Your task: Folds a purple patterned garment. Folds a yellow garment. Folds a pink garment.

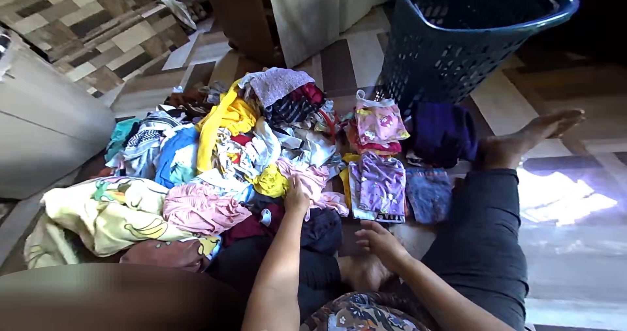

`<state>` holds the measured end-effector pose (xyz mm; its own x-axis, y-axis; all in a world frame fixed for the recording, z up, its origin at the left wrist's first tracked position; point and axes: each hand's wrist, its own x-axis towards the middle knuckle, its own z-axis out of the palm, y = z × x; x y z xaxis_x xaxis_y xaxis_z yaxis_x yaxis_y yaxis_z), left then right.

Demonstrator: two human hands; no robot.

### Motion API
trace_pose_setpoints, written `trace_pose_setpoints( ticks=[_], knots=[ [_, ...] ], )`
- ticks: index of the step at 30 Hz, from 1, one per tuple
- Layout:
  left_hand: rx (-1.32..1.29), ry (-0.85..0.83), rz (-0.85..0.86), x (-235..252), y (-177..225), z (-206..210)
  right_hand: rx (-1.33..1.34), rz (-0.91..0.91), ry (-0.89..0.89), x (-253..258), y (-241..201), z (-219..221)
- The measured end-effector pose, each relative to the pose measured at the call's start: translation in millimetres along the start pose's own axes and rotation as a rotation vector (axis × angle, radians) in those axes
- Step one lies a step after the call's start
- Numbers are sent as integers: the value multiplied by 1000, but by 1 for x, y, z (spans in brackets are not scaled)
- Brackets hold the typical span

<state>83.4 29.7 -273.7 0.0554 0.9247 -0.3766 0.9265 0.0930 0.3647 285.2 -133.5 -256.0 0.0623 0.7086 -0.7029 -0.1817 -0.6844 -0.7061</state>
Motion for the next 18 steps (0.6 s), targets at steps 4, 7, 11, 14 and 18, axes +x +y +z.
trace_pose_setpoints(
  ticks=[4,7,11,14,18],
  knots=[
    [-20,212,-76,-1,-9,-8,-120,15,-75,-2,14,4],
    [43,226,-259,-3,-18,-36,-162,13,-93,0,19,0],
    [69,99,-326,-9,-39,-73,-187,1,-87,1,4,3],
    [-98,155,-167,-10,-51,-109,-278,-78,-124,3,-17,3],
    [-281,344,129,-38,-25,-169,-403,-249,-142,5,-67,10]
  ],
)
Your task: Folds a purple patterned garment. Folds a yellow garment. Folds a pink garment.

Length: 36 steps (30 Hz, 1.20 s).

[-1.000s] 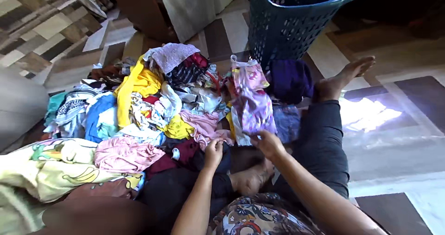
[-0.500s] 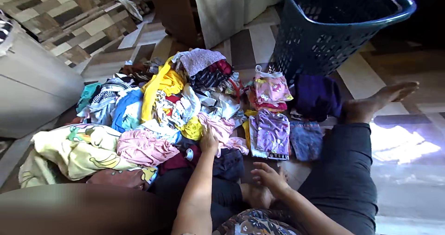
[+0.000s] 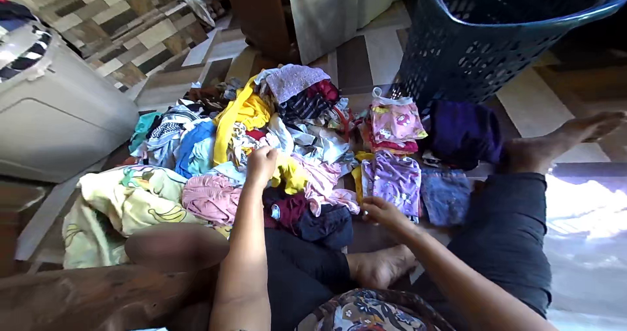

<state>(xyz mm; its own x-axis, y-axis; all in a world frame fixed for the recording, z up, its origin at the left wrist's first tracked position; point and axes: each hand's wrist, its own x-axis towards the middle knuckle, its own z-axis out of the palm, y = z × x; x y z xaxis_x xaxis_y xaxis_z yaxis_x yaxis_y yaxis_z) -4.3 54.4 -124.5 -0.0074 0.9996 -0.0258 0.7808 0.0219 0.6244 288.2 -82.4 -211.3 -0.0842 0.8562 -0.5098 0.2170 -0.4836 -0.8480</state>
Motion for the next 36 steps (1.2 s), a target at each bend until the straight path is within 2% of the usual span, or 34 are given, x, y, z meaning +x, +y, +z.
trace_pose_setpoints(
  ticks=[2,5,9,11,14,16,20,23,26,29,31,36],
  knots=[
    [-176,54,159,-13,30,-22,-29,-157,12,7,-26,0],
    [-419,50,384,-36,68,-39,26,-385,29,13,-59,16],
    [-583,3,400,-58,99,-41,43,-656,105,12,-83,39],
    [-620,-30,387,-64,103,-41,-5,-718,183,11,-89,36],
    [-548,-121,449,-67,94,-49,-2,-577,200,0,-104,10],
    [-345,-145,515,-66,85,-53,74,-543,227,-3,-112,-10],
    [74,-11,623,-68,80,-47,248,-551,258,-7,-128,-37],
    [142,54,563,-60,75,-41,159,-644,386,-4,-133,-49],
    [114,144,564,-53,64,-39,51,-699,473,-3,-135,-59],
    [19,184,594,-47,51,-35,138,-625,389,-8,-137,-59],
    [-64,164,560,-44,46,-36,212,-588,295,-13,-139,-57],
    [-371,21,359,-53,40,-42,291,-508,221,-20,-140,-53]
  ],
)
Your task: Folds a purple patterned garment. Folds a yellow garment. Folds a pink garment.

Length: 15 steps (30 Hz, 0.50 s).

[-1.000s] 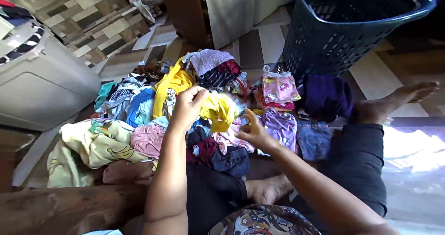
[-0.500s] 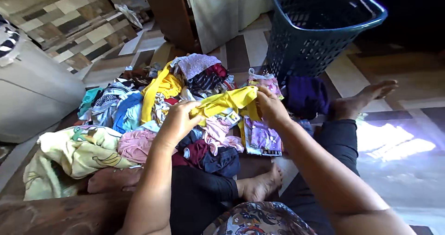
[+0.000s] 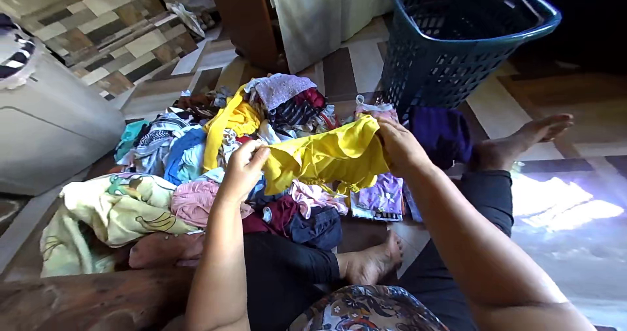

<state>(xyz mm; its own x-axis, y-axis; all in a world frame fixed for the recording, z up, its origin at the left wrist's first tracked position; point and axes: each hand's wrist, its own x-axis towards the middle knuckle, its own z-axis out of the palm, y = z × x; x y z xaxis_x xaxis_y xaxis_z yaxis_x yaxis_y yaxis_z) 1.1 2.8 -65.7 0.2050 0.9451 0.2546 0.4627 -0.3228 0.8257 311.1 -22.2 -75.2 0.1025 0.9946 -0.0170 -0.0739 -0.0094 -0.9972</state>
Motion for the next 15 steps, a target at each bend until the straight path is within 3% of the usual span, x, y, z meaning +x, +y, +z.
trace_pose_setpoints(
  ticks=[5,10,12,15],
  knots=[
    [-358,-17,-105,-10,6,-8,212,106,-32,-5,6,2],
    [-318,2,-114,-7,13,-9,164,33,-120,2,15,3],
    [-329,-57,-125,-9,16,-13,98,31,-174,-3,15,1],
    [-562,-218,-70,-18,18,-26,69,99,-223,-16,14,-1]
  ],
)
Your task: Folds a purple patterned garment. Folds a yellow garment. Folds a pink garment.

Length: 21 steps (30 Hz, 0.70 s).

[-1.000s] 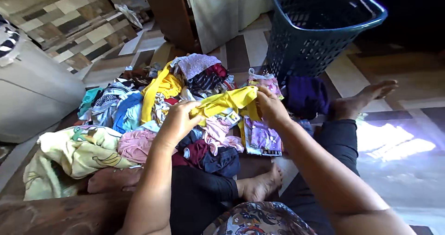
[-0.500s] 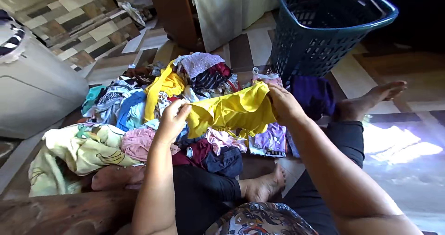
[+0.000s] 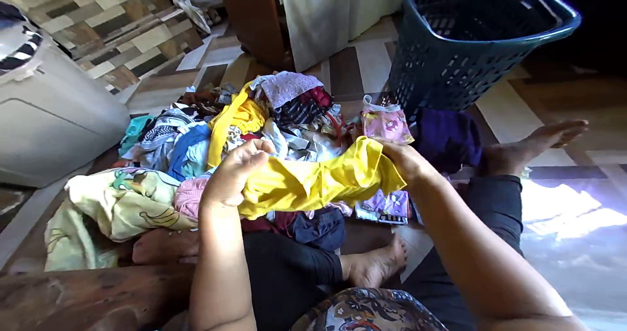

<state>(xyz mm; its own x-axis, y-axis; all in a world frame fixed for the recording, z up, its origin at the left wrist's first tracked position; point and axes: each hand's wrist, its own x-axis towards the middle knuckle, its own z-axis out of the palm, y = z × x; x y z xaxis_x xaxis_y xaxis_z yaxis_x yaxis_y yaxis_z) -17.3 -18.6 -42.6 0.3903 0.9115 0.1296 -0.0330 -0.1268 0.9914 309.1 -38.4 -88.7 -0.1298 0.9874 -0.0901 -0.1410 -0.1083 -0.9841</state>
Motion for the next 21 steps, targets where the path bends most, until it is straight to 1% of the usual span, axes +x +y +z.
trace_pose_setpoints(
  ticks=[2,3,4,5,6,7,8,10,11,12,13,15,17,19,21],
  knots=[
    [-127,-66,73,3,2,-9,112,108,-29,0,-7,2],
    [-132,-44,91,8,1,-14,164,143,-10,4,-10,5],
    [-129,20,89,16,-2,-18,191,159,34,10,-10,9],
    [-118,118,58,24,-7,-21,183,151,88,18,-7,10],
    [-122,235,2,34,-15,-23,125,126,161,28,-1,10],
    [-147,359,-70,43,-25,-26,4,92,242,38,8,9],
    [-175,495,-138,51,-40,-30,-144,65,286,47,20,5],
    [-169,714,-270,53,-70,-34,-426,44,282,56,48,-6],
    [-134,785,-301,50,-85,-33,-534,58,254,54,62,-8],
    [-90,820,-307,43,-98,-28,-615,87,214,51,77,-6],
    [-48,812,-313,34,-111,-22,-678,119,155,47,93,-2],
    [20,688,-370,13,-131,-6,-759,160,15,39,121,12],
    [143,492,-483,-1,-142,13,-838,202,-150,37,145,28],
    [342,238,-637,-9,-151,30,-932,276,-292,35,165,44],
    [609,10,-692,-16,-173,40,-1032,353,-326,33,178,58]
  ],
)
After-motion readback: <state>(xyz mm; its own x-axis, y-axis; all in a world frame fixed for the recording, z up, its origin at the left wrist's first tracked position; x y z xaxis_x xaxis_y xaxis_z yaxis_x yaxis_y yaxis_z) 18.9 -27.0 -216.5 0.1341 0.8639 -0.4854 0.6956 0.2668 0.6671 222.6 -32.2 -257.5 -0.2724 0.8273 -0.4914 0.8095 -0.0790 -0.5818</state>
